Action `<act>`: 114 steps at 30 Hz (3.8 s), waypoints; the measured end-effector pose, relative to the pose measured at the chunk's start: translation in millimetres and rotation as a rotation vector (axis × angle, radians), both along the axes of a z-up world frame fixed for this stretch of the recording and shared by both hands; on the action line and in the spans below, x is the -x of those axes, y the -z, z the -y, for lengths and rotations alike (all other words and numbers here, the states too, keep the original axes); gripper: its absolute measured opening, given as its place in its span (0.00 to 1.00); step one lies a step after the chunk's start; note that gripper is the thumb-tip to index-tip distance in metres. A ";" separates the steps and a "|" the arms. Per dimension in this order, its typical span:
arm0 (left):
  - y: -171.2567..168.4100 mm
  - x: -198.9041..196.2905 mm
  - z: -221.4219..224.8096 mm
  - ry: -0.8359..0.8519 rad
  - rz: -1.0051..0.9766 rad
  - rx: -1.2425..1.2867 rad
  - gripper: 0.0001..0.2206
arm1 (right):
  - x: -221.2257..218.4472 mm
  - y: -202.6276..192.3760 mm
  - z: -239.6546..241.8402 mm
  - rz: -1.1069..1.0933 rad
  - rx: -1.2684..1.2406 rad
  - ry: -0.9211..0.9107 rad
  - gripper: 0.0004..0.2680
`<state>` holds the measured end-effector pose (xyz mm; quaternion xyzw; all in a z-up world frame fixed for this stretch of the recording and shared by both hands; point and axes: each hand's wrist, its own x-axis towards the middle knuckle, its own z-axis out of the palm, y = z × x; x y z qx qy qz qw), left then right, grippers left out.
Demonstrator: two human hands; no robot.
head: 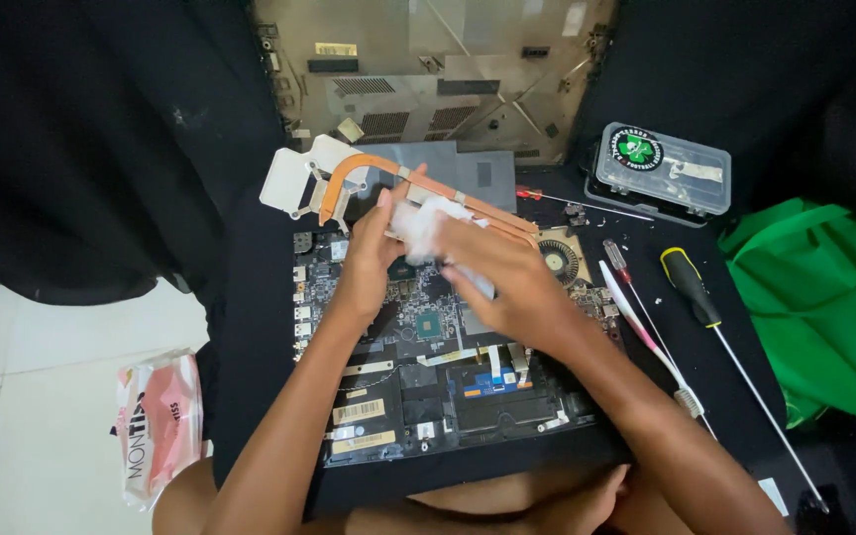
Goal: Cleaning old thermal paste and dust from a laptop heatsink and fan assembly using a tissue and a brush.
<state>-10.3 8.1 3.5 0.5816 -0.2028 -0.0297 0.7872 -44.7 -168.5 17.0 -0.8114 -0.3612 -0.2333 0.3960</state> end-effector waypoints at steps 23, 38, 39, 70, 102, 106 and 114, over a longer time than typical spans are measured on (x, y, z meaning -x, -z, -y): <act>36.9 -22.9 0.1 -0.057 -0.150 0.045 0.26 | -34.4 17.6 57.3 -0.221 -0.709 0.426 0.12; 27.1 -22.1 -0.7 0.057 -0.113 0.019 0.41 | -24.2 0.1 -3.8 0.224 -0.032 0.190 0.07; 23.8 -21.1 -0.6 0.087 -0.090 0.042 0.42 | -25.8 -7.6 -8.0 0.311 0.115 0.219 0.07; 2.5 -14.1 -5.9 0.047 -0.246 0.186 0.26 | -63.9 6.7 75.3 -0.072 -0.101 0.376 0.07; 21.8 -14.3 -1.5 0.177 -0.126 0.291 0.45 | -1.9 -22.2 11.2 0.139 0.083 0.114 0.13; 17.4 -14.8 2.0 0.169 -0.151 0.303 0.43 | 3.2 1.3 1.6 0.142 0.170 0.068 0.08; 57.7 -35.8 -6.1 0.189 -0.325 0.295 0.42 | 21.3 -21.9 -8.5 -0.053 0.085 -0.058 0.11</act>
